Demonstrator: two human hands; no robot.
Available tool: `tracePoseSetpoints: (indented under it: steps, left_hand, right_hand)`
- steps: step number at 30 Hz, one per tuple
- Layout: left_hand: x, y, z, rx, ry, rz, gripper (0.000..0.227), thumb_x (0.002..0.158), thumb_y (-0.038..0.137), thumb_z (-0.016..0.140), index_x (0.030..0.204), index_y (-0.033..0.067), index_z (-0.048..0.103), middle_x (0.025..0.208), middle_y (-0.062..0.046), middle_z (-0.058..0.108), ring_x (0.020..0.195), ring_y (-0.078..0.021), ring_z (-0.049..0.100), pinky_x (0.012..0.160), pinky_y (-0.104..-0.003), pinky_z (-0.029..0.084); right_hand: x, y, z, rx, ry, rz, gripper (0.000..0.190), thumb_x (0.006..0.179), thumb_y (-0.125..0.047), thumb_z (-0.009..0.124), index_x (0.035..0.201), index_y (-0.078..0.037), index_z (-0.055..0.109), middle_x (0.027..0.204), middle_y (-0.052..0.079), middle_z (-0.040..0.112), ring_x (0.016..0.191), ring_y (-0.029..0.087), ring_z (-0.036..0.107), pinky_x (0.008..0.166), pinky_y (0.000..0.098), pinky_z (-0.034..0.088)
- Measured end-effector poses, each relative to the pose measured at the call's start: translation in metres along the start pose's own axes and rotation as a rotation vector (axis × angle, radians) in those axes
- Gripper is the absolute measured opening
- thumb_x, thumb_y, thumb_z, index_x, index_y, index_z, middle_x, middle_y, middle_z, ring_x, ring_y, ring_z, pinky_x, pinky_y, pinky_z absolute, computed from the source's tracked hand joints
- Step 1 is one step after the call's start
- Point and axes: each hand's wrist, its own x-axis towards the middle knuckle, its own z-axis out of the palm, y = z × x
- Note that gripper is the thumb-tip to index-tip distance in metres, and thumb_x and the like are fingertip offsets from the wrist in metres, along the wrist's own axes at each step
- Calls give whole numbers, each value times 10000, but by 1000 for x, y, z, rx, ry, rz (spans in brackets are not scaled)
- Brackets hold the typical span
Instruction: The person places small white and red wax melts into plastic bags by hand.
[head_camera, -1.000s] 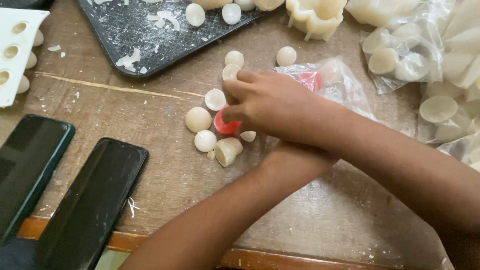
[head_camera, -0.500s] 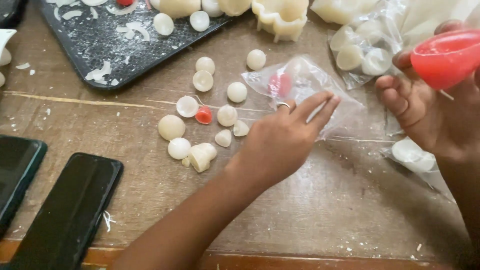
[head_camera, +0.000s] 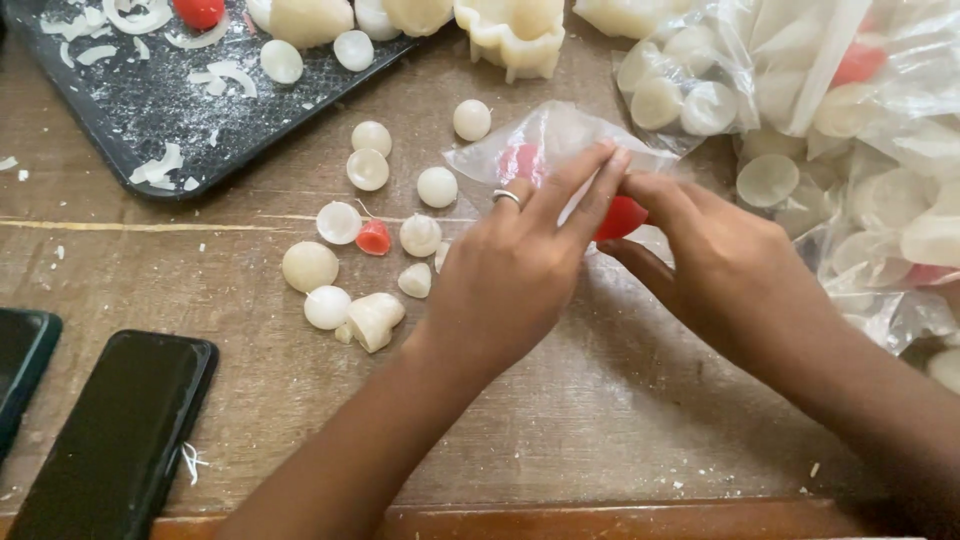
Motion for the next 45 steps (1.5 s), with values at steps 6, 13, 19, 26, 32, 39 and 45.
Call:
tracePoseSetpoints:
  steps: [6, 13, 19, 26, 32, 39, 45]
  left_hand:
    - [-5, 3, 22, 47, 11, 57, 547, 975, -31, 648, 1507, 27, 536, 1558, -116, 505, 849, -252, 711, 738, -309, 630]
    - [-4, 11, 8, -34, -45, 99, 608, 872, -24, 660, 1470, 11, 556, 1495, -76, 551, 849, -269, 697, 740, -320, 629]
    - [-2, 8, 11, -7, -82, 111, 583, 862, -20, 662, 1438, 31, 588, 1492, -66, 559, 702, -209, 660, 629, -299, 605]
    - [-6, 11, 14, -49, -72, 115, 583, 873, -21, 662, 1449, 51, 601, 1492, -43, 562, 733, -196, 658, 674, -301, 606]
    - [-7, 10, 16, -35, -122, 106, 619, 835, -5, 674, 1446, 36, 588, 1488, -58, 569, 712, -203, 663, 654, -302, 604]
    - [-20, 10, 39, -3, -219, 32, 588, 887, 125, 660, 1460, 95, 534, 1442, -120, 589, 910, -231, 701, 723, -317, 598]
    - [-61, 24, 142, -67, -401, -311, 518, 1061, 300, 477, 1520, 65, 426, 1450, -142, 526, 1281, -221, 548, 1062, -363, 462]
  right_hand:
    - [3, 11, 40, -126, 41, -126, 402, 889, -65, 705, 1244, 44, 551, 1098, 211, 679, 1025, 338, 682, 887, 406, 596]
    - [11, 31, 69, -122, -359, 144, 390, 884, -97, 610, 1249, 33, 560, 1092, 238, 663, 949, 376, 661, 810, 466, 562]
    - [-17, 34, 66, -141, -164, -61, 442, 827, -42, 607, 1258, 35, 546, 1174, 249, 644, 1132, 367, 646, 976, 464, 540]
    - [-14, 22, 61, -446, -273, -230, 515, 758, -20, 577, 1255, 110, 556, 1243, 278, 585, 1171, 391, 618, 1043, 462, 509]
    - [-23, 27, 45, -129, -516, 10, 353, 834, -34, 602, 1184, 16, 601, 1187, 207, 635, 1129, 337, 626, 1004, 436, 529]
    - [3, -27, -38, -63, -485, 22, 491, 876, -109, 651, 1365, -150, 627, 981, 79, 746, 869, 236, 733, 748, 383, 597]
    - [70, -61, 33, 175, -277, -420, 376, 839, -222, 721, 1195, -103, 700, 1025, 98, 751, 962, 269, 702, 806, 397, 591]
